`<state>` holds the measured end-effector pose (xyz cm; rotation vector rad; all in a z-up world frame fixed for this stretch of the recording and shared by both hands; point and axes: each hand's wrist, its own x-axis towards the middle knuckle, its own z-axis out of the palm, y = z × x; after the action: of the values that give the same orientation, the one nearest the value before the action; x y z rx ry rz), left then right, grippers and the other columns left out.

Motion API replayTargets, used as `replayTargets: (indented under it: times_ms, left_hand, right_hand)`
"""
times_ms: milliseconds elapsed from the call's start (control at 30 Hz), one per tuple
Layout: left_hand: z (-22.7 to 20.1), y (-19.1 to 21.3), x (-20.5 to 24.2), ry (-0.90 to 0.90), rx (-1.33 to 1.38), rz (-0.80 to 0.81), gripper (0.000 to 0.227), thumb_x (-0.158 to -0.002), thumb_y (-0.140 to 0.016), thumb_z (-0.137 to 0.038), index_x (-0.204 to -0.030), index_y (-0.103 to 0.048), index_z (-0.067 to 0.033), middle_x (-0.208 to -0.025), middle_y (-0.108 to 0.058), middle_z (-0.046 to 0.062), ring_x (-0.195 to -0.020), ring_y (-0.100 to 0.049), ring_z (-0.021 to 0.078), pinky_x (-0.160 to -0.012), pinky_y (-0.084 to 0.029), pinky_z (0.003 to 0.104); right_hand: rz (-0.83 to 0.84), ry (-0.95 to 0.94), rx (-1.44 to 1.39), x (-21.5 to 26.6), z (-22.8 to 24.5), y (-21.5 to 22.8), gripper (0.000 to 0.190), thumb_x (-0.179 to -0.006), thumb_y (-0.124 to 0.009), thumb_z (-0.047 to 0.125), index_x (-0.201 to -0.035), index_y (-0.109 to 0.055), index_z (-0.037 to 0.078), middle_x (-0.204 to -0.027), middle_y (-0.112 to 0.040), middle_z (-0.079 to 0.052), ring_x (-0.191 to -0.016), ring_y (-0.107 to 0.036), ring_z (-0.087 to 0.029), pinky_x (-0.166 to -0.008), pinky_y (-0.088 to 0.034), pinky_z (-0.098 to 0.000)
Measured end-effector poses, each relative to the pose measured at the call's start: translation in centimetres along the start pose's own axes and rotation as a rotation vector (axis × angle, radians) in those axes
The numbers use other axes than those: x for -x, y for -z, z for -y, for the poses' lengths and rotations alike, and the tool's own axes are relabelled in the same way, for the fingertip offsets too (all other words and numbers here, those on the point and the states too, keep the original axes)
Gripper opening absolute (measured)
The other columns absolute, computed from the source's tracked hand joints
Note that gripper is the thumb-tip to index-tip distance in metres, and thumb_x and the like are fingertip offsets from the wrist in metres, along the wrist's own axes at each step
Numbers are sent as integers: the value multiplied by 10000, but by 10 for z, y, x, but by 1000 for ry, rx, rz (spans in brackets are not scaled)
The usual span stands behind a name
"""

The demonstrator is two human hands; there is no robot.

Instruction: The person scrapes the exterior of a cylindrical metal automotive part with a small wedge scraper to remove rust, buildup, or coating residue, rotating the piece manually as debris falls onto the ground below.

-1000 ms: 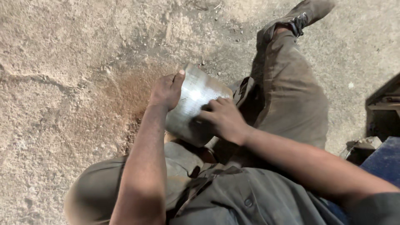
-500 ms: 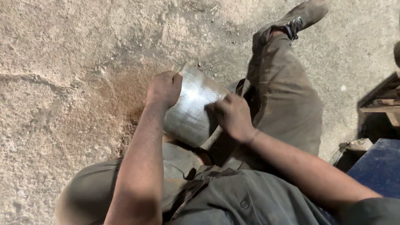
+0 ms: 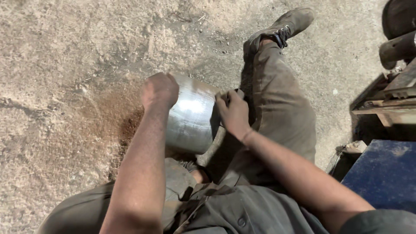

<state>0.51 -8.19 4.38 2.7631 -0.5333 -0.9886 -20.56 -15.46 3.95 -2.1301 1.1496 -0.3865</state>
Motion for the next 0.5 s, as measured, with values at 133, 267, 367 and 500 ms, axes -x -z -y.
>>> replayTargets:
  times_ms: [133,267,367,500]
  left_hand:
    - [1,-1,-2,27,-4,-12,552,-1118,-351,-438,-1016,-723,-44,-913,-701,135,-762,-690,218,-657,-592,388]
    - [1,-1,-3,73,17,42,554,-1125,-324,-448,-1049,-686,-35,-857,-678,124,-714,-673,196,-640,-613,377]
    - [-1,1,3,69,-6,20,534,-1113,-326,-443,-1087,-675,-39,-898,-680,136,-739,-690,199,-657,-627,389]
    - [-2,8,8,47,-51,6,561,-1126,-324,-452,-1096,-692,-30,-973,-709,171,-837,-717,242,-735,-623,423]
  right_hand:
    - [73,175,13,14,1,4,208,-963,-659,208,-990,-655,2,-886,-691,-221,-784,-714,-372,-713,-563,-453]
    - [94,200,-32,43,-10,1,212,-943,-645,226,-959,-672,16,-861,-714,-212,-768,-722,-362,-681,-563,-444]
    - [-5,6,-1,-3,-16,-13,254,-985,-650,257,-981,-674,4,-825,-705,-209,-729,-714,-372,-664,-548,-451]
    - [-80,15,50,-40,-6,-15,246,-955,-705,259,-969,-690,14,-825,-713,-219,-754,-706,-413,-663,-549,-465]
